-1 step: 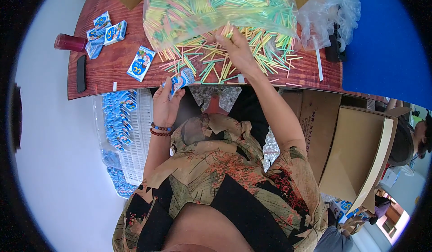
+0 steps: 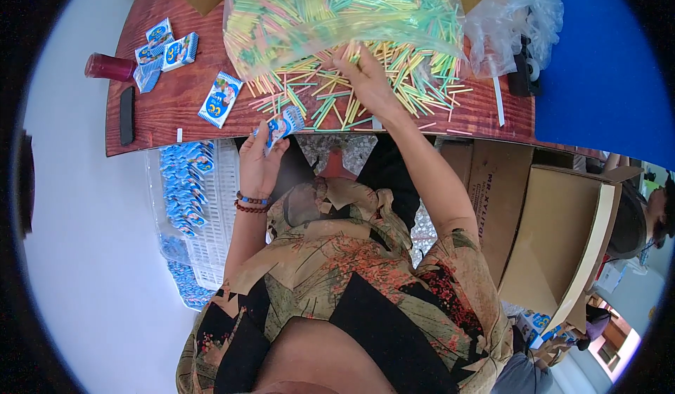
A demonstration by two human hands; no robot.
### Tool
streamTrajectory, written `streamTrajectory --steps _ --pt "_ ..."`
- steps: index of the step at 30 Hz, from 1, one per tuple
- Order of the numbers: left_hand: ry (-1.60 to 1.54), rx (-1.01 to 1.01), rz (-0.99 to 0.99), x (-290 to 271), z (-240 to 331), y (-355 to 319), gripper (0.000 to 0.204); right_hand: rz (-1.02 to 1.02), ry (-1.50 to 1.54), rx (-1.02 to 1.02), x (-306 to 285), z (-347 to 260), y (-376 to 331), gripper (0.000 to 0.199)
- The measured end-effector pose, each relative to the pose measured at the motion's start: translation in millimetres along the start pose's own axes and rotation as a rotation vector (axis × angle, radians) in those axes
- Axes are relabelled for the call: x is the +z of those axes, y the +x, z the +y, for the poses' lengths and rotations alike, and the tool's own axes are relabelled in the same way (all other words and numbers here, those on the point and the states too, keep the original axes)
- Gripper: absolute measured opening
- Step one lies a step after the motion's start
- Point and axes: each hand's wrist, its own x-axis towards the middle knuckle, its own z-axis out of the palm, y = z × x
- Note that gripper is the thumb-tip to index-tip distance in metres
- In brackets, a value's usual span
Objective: Packing small blue packets and shredded iridescent material into boxes.
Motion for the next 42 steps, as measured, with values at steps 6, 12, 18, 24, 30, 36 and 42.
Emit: streamTrajectory --steps 6,12,18,24,30,36,42 --pt "-0.003 -0.002 -0.045 -3 0 0 0.015 0.000 -0.058 0.086 11 10 -7 0.014" --pt "-0.008 0.003 -0.064 -5 -1 2 0.014 0.047 -0.179 0.032 12 14 -6 0.013" --pt "-0.006 0.006 -0.049 -6 0 1 0.015 0.062 -0.235 -0.045 15 7 -5 0.015" --pt "-0.009 0.007 -0.049 -2 0 2 0.016 0.076 -0.465 -0.168 9 21 -3 0.020" --pt "-0.124 0.046 -0.134 13 -2 9 0.020 0.198 0.426 0.007 21 -36 -9 0.017" --pt "-0.163 0.123 -0.298 41 -11 23 0.022 0.273 0.989 -0.107 44 -56 -8 0.018" --pt "-0.173 0.153 -0.255 49 -13 18 0.022 0.282 0.879 -0.218 68 -72 -9 0.017"
